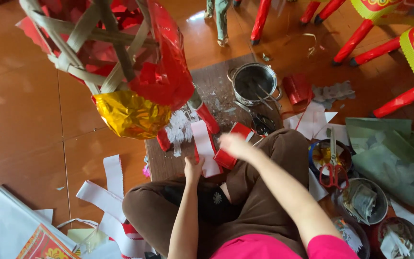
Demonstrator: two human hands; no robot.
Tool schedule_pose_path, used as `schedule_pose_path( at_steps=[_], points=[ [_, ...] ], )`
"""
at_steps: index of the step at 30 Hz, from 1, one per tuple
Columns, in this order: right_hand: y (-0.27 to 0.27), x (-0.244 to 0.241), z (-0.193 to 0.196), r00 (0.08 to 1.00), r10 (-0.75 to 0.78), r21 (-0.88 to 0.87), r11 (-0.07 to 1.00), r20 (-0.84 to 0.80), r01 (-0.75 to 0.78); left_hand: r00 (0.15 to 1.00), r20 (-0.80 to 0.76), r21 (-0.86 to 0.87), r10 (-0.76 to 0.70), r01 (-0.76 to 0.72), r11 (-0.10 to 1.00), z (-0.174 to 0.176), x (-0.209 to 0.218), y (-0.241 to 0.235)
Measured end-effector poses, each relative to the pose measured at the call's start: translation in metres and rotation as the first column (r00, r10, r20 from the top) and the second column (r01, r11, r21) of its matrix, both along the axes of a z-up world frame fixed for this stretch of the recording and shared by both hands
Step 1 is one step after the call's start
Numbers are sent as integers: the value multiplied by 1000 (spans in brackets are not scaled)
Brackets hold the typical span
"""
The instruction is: Assembling a traditional paper decoration by cutting, gluing, and attaching red paper strips to a frame.
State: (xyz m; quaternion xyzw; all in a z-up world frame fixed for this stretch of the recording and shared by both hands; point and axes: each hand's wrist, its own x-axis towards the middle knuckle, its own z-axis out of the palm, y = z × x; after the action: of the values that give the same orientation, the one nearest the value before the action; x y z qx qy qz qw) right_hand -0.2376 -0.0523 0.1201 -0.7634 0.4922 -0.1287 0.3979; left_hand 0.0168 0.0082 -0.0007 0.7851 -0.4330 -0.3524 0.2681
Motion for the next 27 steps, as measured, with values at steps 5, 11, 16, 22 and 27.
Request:
schedule_pose_path(
  at_steps=[5,11,16,22,27],
  points=[
    [-108,-97,-14,699,-690,-903,401,-187,154,967,145,53,-210,205,977,6,-5,0],
    [-110,-113,-36,678,-665,-579,699,-313,419,975,88,21,-206,205,979,13,0,3],
    [-66,-94,3,649,-696,-315,718,-307,620,981,122,7,-152,152,988,9,0,-4],
    [-20,-53,-15,705,-676,-366,725,-215,583,985,156,9,-74,73,997,5,5,-2],
    [-17,-59,-10,703,-698,-233,712,-136,662,985,146,115,-97,80,990,6,6,-3]
  ],
)
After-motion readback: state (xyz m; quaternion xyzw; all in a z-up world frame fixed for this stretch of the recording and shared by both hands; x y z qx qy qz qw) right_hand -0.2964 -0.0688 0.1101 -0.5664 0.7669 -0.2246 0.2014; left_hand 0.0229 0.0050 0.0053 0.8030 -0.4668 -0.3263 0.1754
